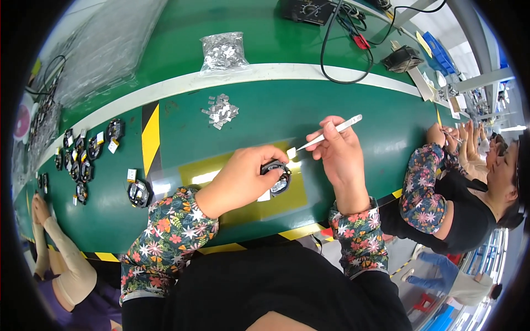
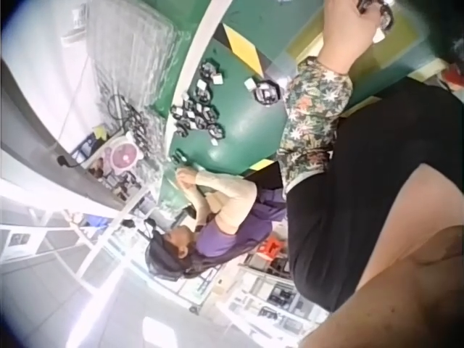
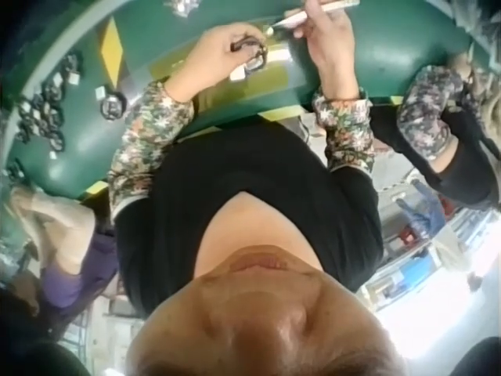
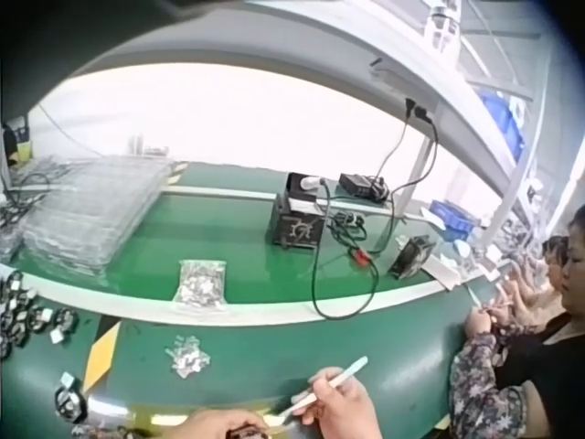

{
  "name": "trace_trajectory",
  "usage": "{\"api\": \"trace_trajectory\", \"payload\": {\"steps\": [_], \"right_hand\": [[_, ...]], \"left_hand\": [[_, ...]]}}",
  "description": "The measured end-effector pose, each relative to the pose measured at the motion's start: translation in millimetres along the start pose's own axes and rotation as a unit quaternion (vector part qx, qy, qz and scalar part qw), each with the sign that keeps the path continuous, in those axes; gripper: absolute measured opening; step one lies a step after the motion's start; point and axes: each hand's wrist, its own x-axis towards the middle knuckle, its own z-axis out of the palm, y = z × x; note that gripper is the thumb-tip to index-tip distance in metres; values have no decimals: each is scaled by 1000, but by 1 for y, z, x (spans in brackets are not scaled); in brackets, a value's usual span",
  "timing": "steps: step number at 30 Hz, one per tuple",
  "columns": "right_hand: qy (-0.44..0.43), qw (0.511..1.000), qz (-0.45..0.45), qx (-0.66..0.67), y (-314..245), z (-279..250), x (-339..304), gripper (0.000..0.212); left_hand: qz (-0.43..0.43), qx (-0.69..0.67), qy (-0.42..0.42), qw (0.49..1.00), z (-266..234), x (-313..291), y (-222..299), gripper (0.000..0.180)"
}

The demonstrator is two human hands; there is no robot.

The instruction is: The person assembles small electronic components onto a circular circuit board at an assembly station. This is done using tweezers and a stylus.

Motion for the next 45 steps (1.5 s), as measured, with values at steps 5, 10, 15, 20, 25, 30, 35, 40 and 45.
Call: {"api": "trace_trajectory", "payload": {"steps": [5, 10, 15, 20, 25, 30, 35, 40, 45], "right_hand": [[-66, 995, -9, -78, -5, 9, -2, 18], [-101, 990, 4, -102, -5, 12, -2, 14], [-110, 986, 14, -128, -5, 12, -1, 13], [-113, 984, 16, -141, -8, 13, -2, 12], [-126, 983, 26, -130, -9, 12, -1, 9], [-132, 980, 18, -149, -10, 15, -3, 9], [-148, 947, -115, -261, -22, 21, -17, 6], [-79, 859, -390, -322, -30, 21, -27, 7], [-168, 721, -396, -544, -16, 35, -43, 17]], "left_hand": [[-10, -79, -35, 996, -3, -2, -2, 27], [-26, -96, -78, 992, -4, -2, 2, 31], [-35, -120, -84, 989, -5, -2, 3, 33], [-48, -141, -86, 985, -6, -3, 6, 34], [-57, -116, -74, 989, -5, -2, 8, 25], [-28, -87, -58, 994, -1, 0, -1, 20], [-12, -63, -35, 997, -2, -1, 4, 15], [-27, -178, -33, 983, -4, 0, 1, 17], [-18, -158, -24, 987, -6, 3, 1, 18]]}}
